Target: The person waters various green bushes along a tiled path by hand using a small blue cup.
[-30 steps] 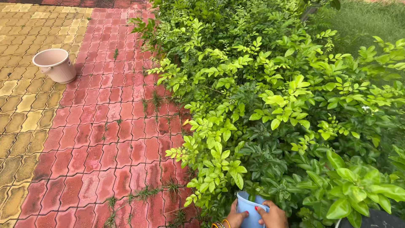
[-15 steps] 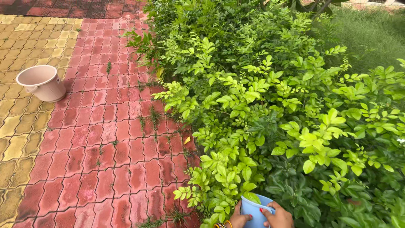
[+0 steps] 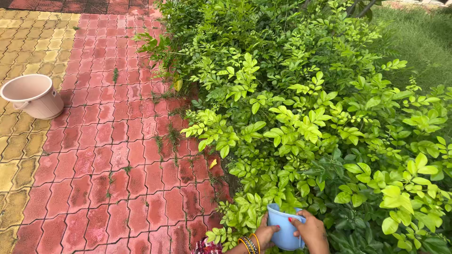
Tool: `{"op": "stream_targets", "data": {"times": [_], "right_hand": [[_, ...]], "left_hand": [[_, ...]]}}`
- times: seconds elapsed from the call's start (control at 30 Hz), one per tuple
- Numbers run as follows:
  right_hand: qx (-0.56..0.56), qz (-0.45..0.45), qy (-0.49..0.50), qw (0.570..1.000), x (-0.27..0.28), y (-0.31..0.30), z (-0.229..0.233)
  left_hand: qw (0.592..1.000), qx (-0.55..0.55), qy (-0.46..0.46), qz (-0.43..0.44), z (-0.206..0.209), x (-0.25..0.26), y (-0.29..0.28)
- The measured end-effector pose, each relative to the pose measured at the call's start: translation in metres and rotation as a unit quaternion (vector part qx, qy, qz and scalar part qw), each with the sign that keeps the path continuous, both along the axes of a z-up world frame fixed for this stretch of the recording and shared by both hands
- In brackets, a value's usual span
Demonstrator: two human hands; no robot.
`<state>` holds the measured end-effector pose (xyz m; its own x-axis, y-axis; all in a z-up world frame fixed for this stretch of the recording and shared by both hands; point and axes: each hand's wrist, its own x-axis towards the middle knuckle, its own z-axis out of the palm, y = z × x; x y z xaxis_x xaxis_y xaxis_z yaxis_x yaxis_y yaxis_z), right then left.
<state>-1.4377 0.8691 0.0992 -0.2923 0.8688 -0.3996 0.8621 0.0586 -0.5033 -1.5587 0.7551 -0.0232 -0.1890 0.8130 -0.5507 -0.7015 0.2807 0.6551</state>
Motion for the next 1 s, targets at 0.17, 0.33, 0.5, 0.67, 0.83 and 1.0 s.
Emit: {"op": "stream_targets", "data": {"times": [0.17, 0.33, 0.5, 0.67, 0.83, 1.0], "right_hand": [[-0.022, -0.021, -0.01, 1.0, -0.047, 0.018, -0.003], [-0.014, -0.028, -0.024, 0.999, -0.099, 0.039, -0.011], [-0.027, -0.014, -0.045, 0.999, -0.16, 0.077, -0.026], [-0.038, -0.036, 0.014, 0.999, -0.225, 0.125, -0.05], [-0.055, -0.022, 0.03, 0.998, -0.292, 0.177, -0.055], [-0.045, -0.013, -0.027, 0.999, -0.359, 0.215, -0.044]], "left_hand": [[0.998, -0.054, 0.0, -0.043, -0.001, -0.047, 0.016], [0.996, -0.044, -0.057, -0.046, -0.005, -0.105, 0.04], [0.998, 0.008, -0.06, -0.025, -0.003, -0.172, 0.081], [0.995, 0.066, 0.068, -0.035, -0.003, -0.245, 0.131], [0.983, 0.037, 0.162, -0.074, -0.016, -0.313, 0.177], [0.969, 0.058, 0.234, -0.042, -0.055, -0.37, 0.221]]}}
